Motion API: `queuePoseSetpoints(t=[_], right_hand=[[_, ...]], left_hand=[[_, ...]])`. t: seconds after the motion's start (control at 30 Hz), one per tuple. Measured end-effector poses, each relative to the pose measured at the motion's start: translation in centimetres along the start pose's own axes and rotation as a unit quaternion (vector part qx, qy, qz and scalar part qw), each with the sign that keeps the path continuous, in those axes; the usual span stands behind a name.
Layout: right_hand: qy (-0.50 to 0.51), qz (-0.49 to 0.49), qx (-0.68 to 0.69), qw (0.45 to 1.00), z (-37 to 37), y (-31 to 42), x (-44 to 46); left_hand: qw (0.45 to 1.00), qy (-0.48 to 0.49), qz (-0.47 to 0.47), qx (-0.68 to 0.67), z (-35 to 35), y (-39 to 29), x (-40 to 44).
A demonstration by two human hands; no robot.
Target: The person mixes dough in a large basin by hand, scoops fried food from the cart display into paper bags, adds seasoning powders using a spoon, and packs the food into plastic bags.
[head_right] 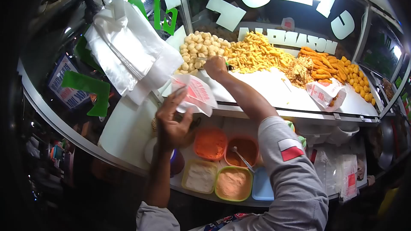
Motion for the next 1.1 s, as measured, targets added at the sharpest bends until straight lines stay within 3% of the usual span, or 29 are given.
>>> queuePoseSetpoints(t=[0.23, 0.3, 0.37, 0.47, 0.57, 0.6, 0.73, 0.87, 1.0, 1.1], right_hand=[[0.106, -0.013, 0.051, 0.993, 3.0, -5.5, 0.4], [0.064, -0.007, 0.093, 0.994, 6.1, -8.5, 0.2], [0.055, 0.011, 0.102, 0.993, 10.2, -11.1, 0.2], [0.096, 0.003, 0.175, 0.980, 19.2, -13.8, -1.1], [0.179, 0.022, 0.188, 0.966, 25.3, -14.8, -2.1], [0.212, 0.030, 0.158, 0.964, 26.1, -14.6, -1.9], [0.242, 0.027, 0.104, 0.964, 24.3, -12.1, -0.9], [0.250, 0.056, 0.037, 0.966, 21.8, -9.2, 0.0], [0.214, 0.092, 0.115, 0.966, 24.0, -9.6, 0.2], [0.220, 0.060, 0.214, 0.950, 23.1, -13.0, 1.3]], left_hand=[[0.999, -0.002, 0.003, 0.033, -4.4, 5.6, 3.2], [0.998, 0.000, 0.045, 0.049, -6.8, 8.6, 5.0], [0.992, -0.029, 0.022, 0.117, -9.1, 11.7, 6.4], [0.968, -0.010, 0.201, 0.149, -11.3, 16.5, 9.8], [0.937, -0.031, 0.346, 0.041, -11.6, 18.7, 11.7], [0.929, -0.076, 0.353, -0.079, -12.6, 20.5, 11.6], [0.942, -0.163, 0.270, -0.115, -13.0, 19.0, 9.7], [0.882, -0.169, 0.353, -0.263, -11.5, 18.1, 6.5], [0.869, -0.143, 0.324, -0.345, -8.5, 16.6, 6.2], [0.829, -0.203, 0.351, -0.386, -8.4, 16.9, 5.4]])
Point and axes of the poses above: each hand's wrist, its own x-axis towards the middle knuckle, its own z-axis out of the back of the hand, y = z × x, the point moved 3 cm from there along x, towards the middle knuckle, and after that the axes turned 3 degrees about -y, right-handed, at the moved point
